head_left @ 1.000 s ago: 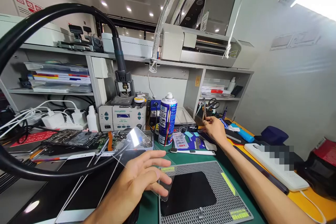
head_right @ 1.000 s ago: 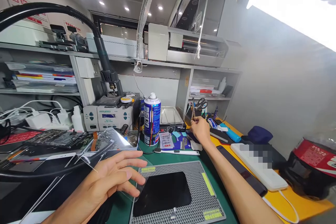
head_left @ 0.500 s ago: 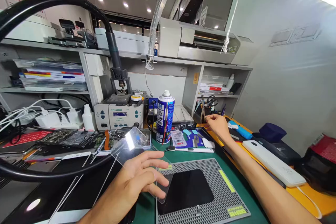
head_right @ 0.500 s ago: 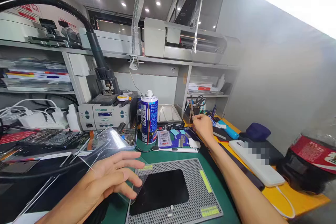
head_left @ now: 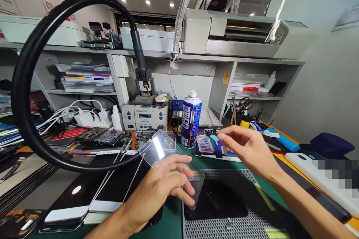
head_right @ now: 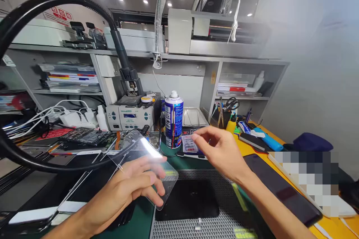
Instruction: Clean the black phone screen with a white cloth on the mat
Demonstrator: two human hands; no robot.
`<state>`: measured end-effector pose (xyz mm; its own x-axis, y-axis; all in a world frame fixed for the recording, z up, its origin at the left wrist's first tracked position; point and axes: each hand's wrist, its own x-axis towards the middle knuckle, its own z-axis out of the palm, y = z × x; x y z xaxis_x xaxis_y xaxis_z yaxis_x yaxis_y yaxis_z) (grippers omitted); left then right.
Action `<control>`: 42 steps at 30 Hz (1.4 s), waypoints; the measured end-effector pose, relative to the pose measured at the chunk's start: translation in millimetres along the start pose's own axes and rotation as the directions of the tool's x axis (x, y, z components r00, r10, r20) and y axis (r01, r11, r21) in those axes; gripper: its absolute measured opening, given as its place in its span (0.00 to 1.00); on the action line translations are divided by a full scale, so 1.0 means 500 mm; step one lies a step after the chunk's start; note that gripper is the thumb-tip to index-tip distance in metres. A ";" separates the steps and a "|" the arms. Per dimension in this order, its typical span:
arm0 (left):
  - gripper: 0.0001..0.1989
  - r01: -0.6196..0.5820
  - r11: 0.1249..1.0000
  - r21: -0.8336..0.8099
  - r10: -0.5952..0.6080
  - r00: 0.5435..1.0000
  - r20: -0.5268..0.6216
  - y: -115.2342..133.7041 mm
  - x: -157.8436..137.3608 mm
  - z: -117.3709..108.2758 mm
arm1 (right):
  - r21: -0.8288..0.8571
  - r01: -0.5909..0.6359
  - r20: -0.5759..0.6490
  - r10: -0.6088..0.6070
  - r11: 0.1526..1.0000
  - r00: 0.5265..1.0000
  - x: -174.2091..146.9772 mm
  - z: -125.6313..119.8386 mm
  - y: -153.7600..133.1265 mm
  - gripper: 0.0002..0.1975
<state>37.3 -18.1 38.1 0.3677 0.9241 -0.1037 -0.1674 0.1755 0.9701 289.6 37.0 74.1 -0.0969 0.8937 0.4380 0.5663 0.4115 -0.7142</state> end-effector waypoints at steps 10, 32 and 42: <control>0.19 -0.081 0.993 -0.090 0.079 0.997 -0.024 -0.005 0.002 0.024 | -0.113 0.269 0.409 -0.202 0.957 0.890 -0.111 0.082 -0.032 0.38; 0.26 -0.208 0.945 0.251 0.193 0.978 0.081 -0.006 -0.001 -0.047 | -0.007 0.008 0.542 -0.003 1.000 0.840 -0.088 -0.089 0.115 0.12; 0.23 -0.210 0.583 0.785 0.315 0.949 0.021 -0.006 -0.013 -0.055 | -0.222 0.101 0.543 0.037 0.970 0.839 -0.115 -0.104 0.137 0.18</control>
<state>10.5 -15.4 29.7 0.3150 0.9252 0.2115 0.5431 -0.3585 0.7593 376.5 4.5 28.6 -0.5049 0.8621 0.0439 0.7212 0.4493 -0.5273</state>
